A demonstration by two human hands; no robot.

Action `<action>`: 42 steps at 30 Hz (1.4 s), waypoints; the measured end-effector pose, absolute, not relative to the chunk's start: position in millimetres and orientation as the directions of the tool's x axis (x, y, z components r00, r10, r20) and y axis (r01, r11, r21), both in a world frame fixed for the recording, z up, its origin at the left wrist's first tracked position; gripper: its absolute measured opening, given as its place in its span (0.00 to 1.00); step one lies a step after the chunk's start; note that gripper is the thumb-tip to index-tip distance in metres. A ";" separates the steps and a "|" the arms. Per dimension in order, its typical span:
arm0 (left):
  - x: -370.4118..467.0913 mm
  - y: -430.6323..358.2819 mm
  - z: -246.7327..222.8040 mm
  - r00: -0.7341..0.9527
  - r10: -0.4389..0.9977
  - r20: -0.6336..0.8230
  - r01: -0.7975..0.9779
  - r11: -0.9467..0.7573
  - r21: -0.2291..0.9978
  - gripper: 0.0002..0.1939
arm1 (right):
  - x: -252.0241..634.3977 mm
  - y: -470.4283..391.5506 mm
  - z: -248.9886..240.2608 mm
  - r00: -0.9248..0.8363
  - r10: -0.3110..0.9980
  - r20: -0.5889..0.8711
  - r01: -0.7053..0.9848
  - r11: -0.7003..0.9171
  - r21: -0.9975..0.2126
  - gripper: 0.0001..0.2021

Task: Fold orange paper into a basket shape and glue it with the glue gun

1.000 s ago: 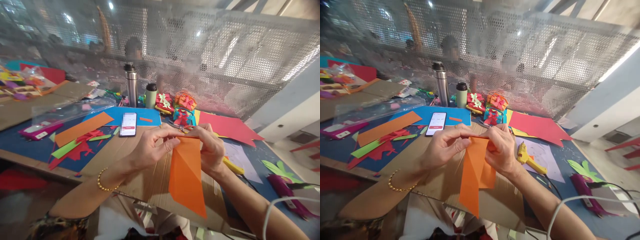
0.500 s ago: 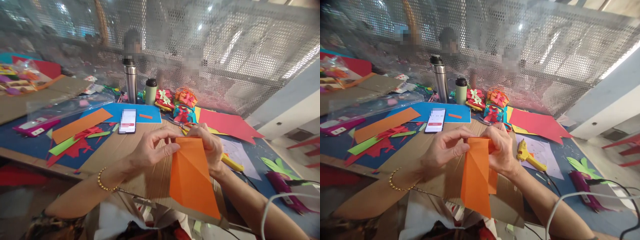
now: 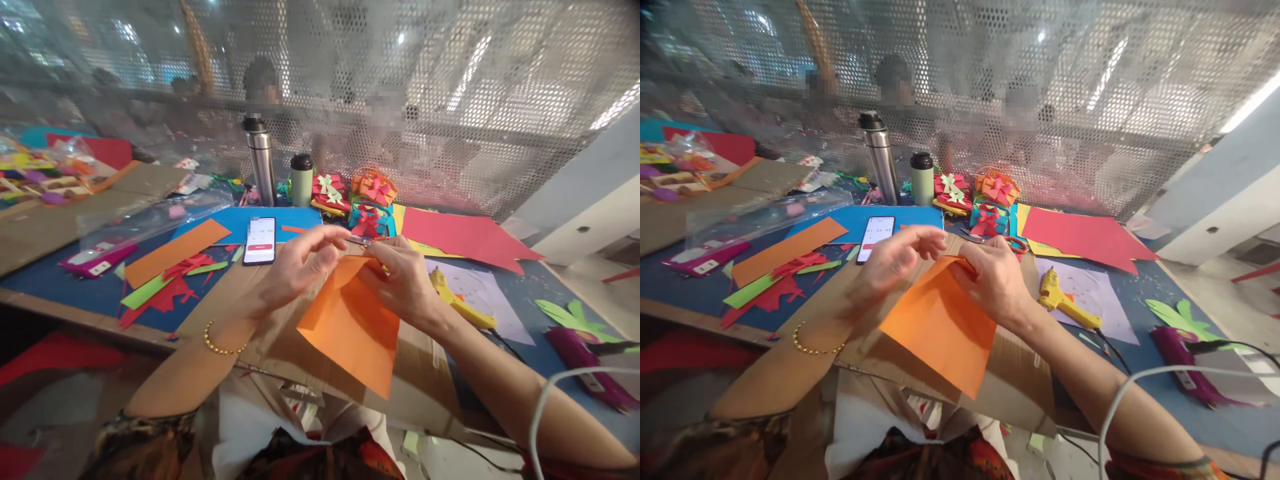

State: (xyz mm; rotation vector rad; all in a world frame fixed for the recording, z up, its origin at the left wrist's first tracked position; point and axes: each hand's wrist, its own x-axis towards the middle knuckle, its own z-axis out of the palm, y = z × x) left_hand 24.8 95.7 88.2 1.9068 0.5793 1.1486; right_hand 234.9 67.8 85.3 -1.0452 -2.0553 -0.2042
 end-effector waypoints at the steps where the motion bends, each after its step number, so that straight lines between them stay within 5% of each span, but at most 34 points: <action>1: 22.9 98.1 92.9 0.470 0.726 0.502 -0.005 -0.567 0.824 0.35 | 235.8 70.8 84.1 -0.360 0.608 0.707 0.742 0.646 -0.178 0.13; 5: 25.8 96.1 118.4 0.568 0.719 0.400 0.263 -0.619 0.740 0.28 | 238.6 75.1 82.3 -0.455 0.655 0.604 0.786 0.614 -0.073 0.15; 8: 42.0 87.1 131.9 0.657 0.715 0.239 0.580 -0.682 0.446 0.14 | 238.1 72.5 83.7 -0.461 0.727 0.509 0.846 0.534 0.003 0.12; 11: 62.8 81.0 136.3 0.658 0.739 0.144 0.736 -0.672 0.083 0.11 | 234.4 69.5 87.8 -0.410 0.806 0.426 0.901 0.431 0.051 0.09; 15: 83.0 81.0 142.5 0.646 0.761 0.064 0.762 -0.636 -0.120 0.14 | 229.1 68.1 95.0 -0.352 0.874 0.335 0.933 0.356 0.049 0.10; 24: 78.9 105.2 159.9 0.632 0.767 0.112 0.775 -0.621 -0.116 0.11 | 235.0 65.5 108.0 -0.248 0.920 0.304 0.957 0.282 -0.072 0.13; 33: 90.9 102.0 166.1 0.663 0.747 -0.049 0.740 -0.663 -0.112 0.09 | 234.1 64.3 112.0 -0.323 0.914 0.245 0.939 0.342 -0.037 0.13; 42: 89.1 109.2 166.9 0.670 0.743 0.003 0.738 -0.665 -0.114 0.10 | 239.8 66.7 113.6 -0.327 0.926 0.191 0.938 0.342 -0.050 0.11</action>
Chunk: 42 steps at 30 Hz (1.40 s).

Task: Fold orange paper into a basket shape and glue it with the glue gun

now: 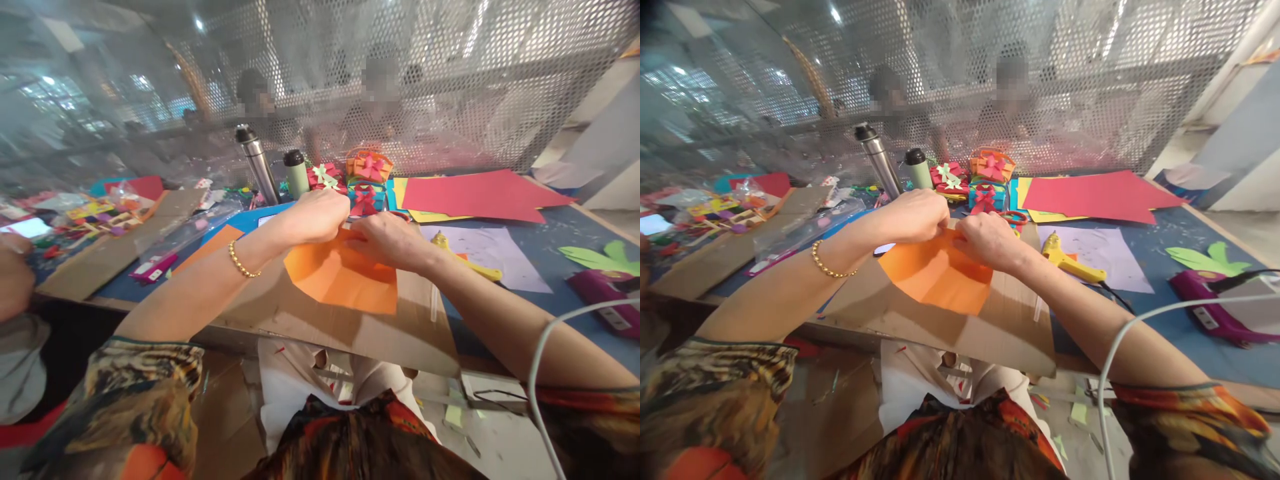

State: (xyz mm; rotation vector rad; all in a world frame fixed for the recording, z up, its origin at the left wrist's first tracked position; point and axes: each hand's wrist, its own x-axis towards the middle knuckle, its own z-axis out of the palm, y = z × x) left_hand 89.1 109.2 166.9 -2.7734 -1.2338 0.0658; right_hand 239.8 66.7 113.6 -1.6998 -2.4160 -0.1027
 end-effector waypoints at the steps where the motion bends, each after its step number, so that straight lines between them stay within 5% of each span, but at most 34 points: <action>1: 88.0 111.3 168.4 0.663 0.749 -0.005 0.742 -0.657 -0.130 0.10 | 241.5 67.7 114.1 -0.325 0.929 0.178 0.939 0.340 -0.058 0.10; 15: 84.5 123.9 173.7 0.725 0.538 -0.430 0.619 -0.782 0.066 0.15 | 247.1 72.3 111.3 -0.411 0.909 0.070 0.886 0.417 -0.204 0.12; 35: 85.9 113.9 160.0 0.712 0.550 -0.437 0.634 -0.770 0.063 0.17 | 245.8 69.9 111.5 -0.375 0.927 0.003 0.925 0.375 -0.060 0.13; 42: 84.2 115.7 155.2 0.713 0.524 -0.466 0.641 -0.756 0.131 0.21 | 247.7 69.8 110.1 -0.478 0.878 -0.015 0.877 0.476 -0.072 0.11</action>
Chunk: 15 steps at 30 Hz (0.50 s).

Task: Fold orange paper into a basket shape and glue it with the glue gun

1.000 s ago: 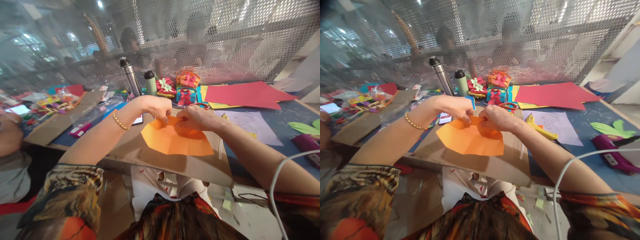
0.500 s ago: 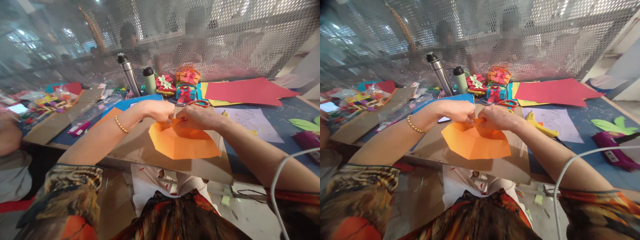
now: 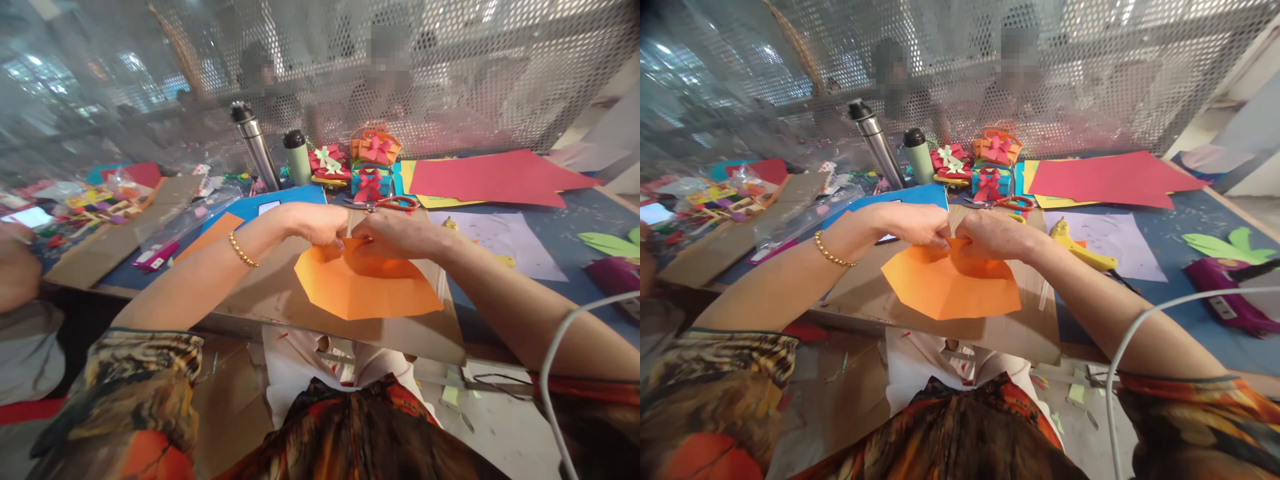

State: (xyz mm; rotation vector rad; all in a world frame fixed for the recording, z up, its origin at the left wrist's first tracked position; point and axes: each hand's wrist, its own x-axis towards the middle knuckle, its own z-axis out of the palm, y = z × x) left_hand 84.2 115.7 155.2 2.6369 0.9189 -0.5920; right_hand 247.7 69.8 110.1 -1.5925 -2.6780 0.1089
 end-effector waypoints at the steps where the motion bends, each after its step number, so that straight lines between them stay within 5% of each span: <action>1: 83.3 118.0 154.2 0.713 0.514 -0.477 0.641 -0.753 0.148 0.21 | 247.7 70.1 110.1 -0.484 0.875 -0.017 0.873 0.482 -0.080 0.11; 11: 77.5 133.7 150.3 0.748 0.393 -0.535 0.572 -0.790 0.220 0.19 | 251.7 74.7 109.7 -0.526 0.848 -0.062 0.846 0.514 -0.143 0.10; 15: 79.0 130.0 152.2 0.764 0.386 -0.518 0.551 -0.808 0.211 0.16 | 254.8 77.2 109.6 -0.594 0.801 -0.079 0.785 0.556 -0.274 0.12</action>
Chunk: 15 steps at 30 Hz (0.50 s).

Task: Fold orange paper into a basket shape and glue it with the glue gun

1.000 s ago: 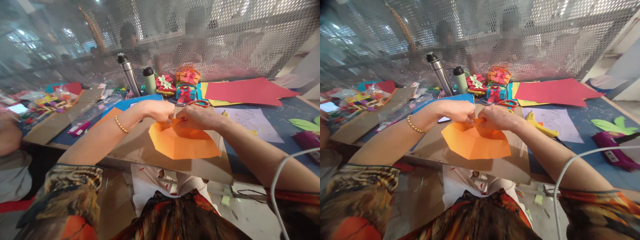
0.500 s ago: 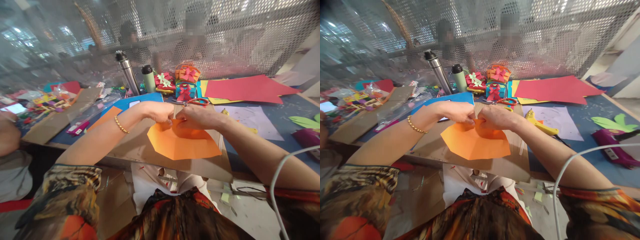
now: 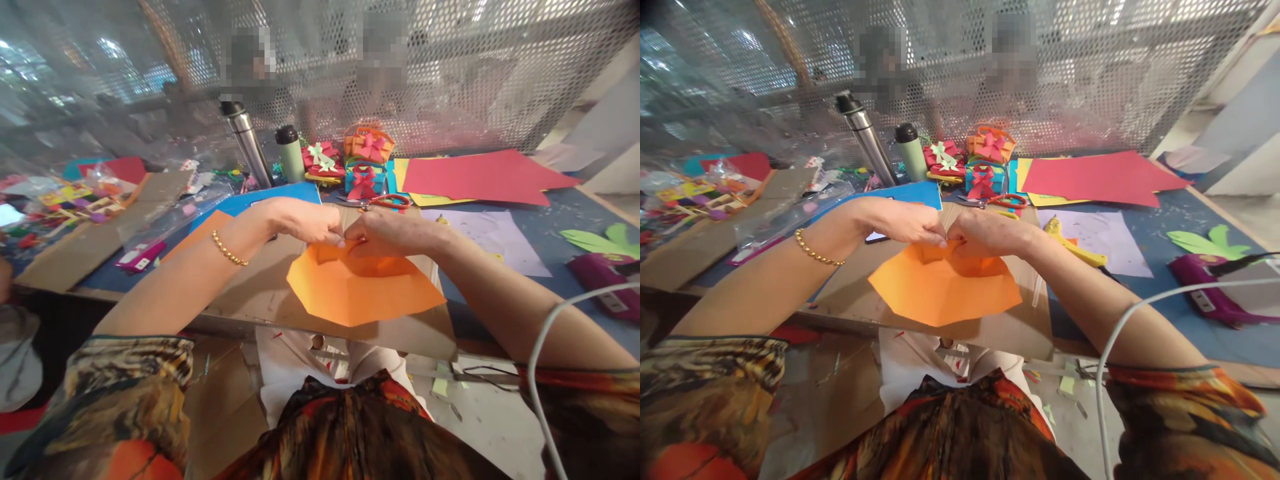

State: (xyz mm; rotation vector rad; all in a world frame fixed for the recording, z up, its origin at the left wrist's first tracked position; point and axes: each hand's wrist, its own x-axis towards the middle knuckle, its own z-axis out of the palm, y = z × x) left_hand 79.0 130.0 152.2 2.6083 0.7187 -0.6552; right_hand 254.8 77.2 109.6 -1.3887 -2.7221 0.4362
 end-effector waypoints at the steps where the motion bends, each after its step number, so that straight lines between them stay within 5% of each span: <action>1: 78.8 129.2 152.4 0.775 0.387 -0.500 0.541 -0.816 0.206 0.14 | 256.5 78.1 111.1 -0.608 0.789 -0.090 0.771 0.559 -0.306 0.12; 9: 67.0 129.3 148.6 0.802 0.392 -0.450 0.537 -0.803 0.257 0.17 | 274.5 84.5 130.2 -0.597 0.787 -0.155 0.701 0.419 -0.577 0.24; 15: 61.0 133.2 146.5 0.773 0.442 -0.456 0.569 -0.800 0.190 0.19 | 266.4 81.6 121.6 -0.566 0.803 -0.187 0.814 0.510 -0.278 0.12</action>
